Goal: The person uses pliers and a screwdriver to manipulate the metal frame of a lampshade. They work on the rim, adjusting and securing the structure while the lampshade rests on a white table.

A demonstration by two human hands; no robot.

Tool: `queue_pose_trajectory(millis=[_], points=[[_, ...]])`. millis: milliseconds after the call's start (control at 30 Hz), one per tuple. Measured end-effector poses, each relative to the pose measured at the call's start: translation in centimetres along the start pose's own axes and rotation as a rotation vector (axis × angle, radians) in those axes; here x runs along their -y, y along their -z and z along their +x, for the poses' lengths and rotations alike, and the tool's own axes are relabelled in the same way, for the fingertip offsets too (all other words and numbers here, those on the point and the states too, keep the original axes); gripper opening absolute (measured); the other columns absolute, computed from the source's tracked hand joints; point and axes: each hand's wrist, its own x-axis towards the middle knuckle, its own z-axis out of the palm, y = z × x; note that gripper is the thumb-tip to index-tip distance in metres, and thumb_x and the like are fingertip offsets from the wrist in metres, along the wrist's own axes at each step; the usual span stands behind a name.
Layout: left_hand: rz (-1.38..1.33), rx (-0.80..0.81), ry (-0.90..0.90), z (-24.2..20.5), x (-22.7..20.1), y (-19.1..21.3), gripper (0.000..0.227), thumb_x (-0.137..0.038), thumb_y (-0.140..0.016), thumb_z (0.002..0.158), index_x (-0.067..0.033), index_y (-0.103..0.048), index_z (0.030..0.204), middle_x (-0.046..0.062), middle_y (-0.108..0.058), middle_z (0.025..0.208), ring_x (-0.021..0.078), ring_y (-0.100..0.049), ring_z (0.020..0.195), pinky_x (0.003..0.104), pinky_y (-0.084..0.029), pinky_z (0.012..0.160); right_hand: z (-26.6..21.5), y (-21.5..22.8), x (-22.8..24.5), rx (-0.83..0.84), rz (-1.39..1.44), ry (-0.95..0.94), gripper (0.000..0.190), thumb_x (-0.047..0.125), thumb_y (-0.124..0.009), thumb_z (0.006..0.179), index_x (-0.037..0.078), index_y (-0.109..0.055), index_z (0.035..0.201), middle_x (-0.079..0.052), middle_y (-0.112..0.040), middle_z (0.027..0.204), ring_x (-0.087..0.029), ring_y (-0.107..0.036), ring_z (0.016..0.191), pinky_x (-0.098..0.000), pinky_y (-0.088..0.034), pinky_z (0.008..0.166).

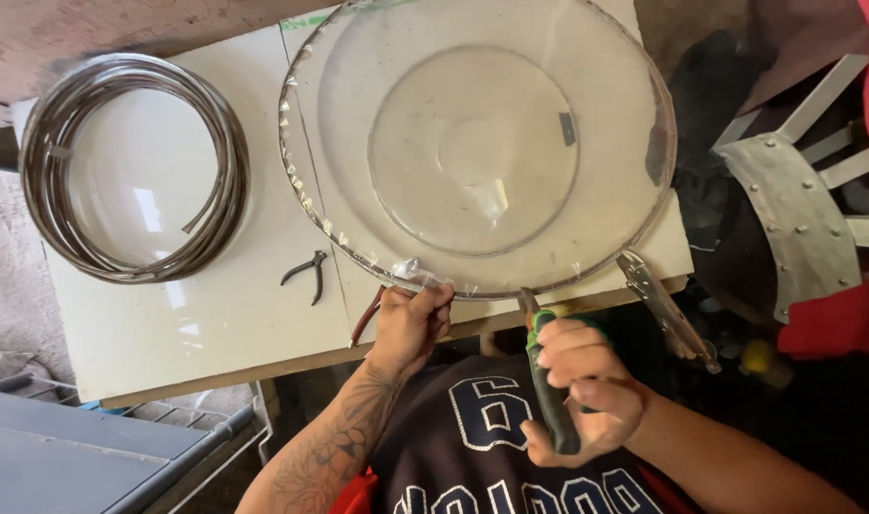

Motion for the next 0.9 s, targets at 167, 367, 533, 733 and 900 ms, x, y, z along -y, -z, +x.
queue_pose_trajectory(millis=[167, 367, 533, 733, 900], points=[[-0.009, -0.011, 0.011, -0.3, -0.3, -0.2, 0.017, 0.000, -0.067, 0.087, 0.0018, -0.065, 0.071, 0.009, -0.050, 0.053, 0.0161, -0.041, 0.044, 0.027, -0.031, 0.040, 2.1, 1.0, 1.7, -0.130, -0.075, -0.054, 0.079, 0.033, -0.075, 0.079, 0.018, -0.035, 0.145, -0.002, -0.050, 0.102, -0.015, -0.055, 0.090, -0.0330, -0.058, 0.085], [-0.051, 0.023, -0.002, -0.6, -1.0, -0.6, 0.022, 0.002, -0.066, 0.088, -0.0009, -0.061, 0.066, 0.008, -0.049, 0.055, 0.0158, -0.044, 0.046, 0.026, -0.032, 0.041, 0.9, 5.4, 2.9, -0.180, -0.277, -0.145, 0.086, 0.043, -0.071, 0.075, 0.019, -0.031, 0.148, -0.003, -0.047, 0.104, -0.016, -0.052, 0.083, -0.0337, -0.053, 0.079], [-0.060, 0.043, -0.008, -0.6, -1.1, -0.8, 0.026, 0.003, -0.065, 0.088, -0.0021, -0.058, 0.064, 0.007, -0.048, 0.056, 0.0153, -0.045, 0.047, 0.027, -0.032, 0.041, 0.4, 4.2, 3.5, -0.167, -0.258, -0.174, 0.086, 0.041, -0.071, 0.078, 0.020, -0.030, 0.151, -0.003, -0.049, 0.105, -0.016, -0.055, 0.088, -0.0350, -0.057, 0.087], [0.089, -0.024, 0.042, -1.0, -1.9, -1.3, 0.025, -0.007, -0.065, 0.090, -0.0004, -0.061, 0.066, 0.008, -0.049, 0.053, 0.0194, -0.044, 0.039, 0.030, -0.020, 0.026, 0.3, 2.0, 3.2, -0.133, -0.073, -0.191, 0.073, 0.042, -0.072, 0.081, 0.011, -0.038, 0.138, -0.003, -0.052, 0.104, -0.017, -0.057, 0.098, -0.0368, -0.058, 0.100], [0.046, -0.030, -0.002, -1.0, -1.9, -1.4, 0.034, 0.000, -0.065, 0.089, -0.0004, -0.057, 0.056, 0.009, -0.047, 0.051, 0.0176, -0.038, 0.041, 0.027, -0.030, 0.039, 2.1, 0.1, 3.0, -0.166, 0.087, -0.138, 0.033, 0.038, -0.067, 0.086, 0.020, -0.040, 0.095, -0.007, -0.049, 0.099, -0.022, -0.054, 0.089, -0.0427, -0.055, 0.082]])
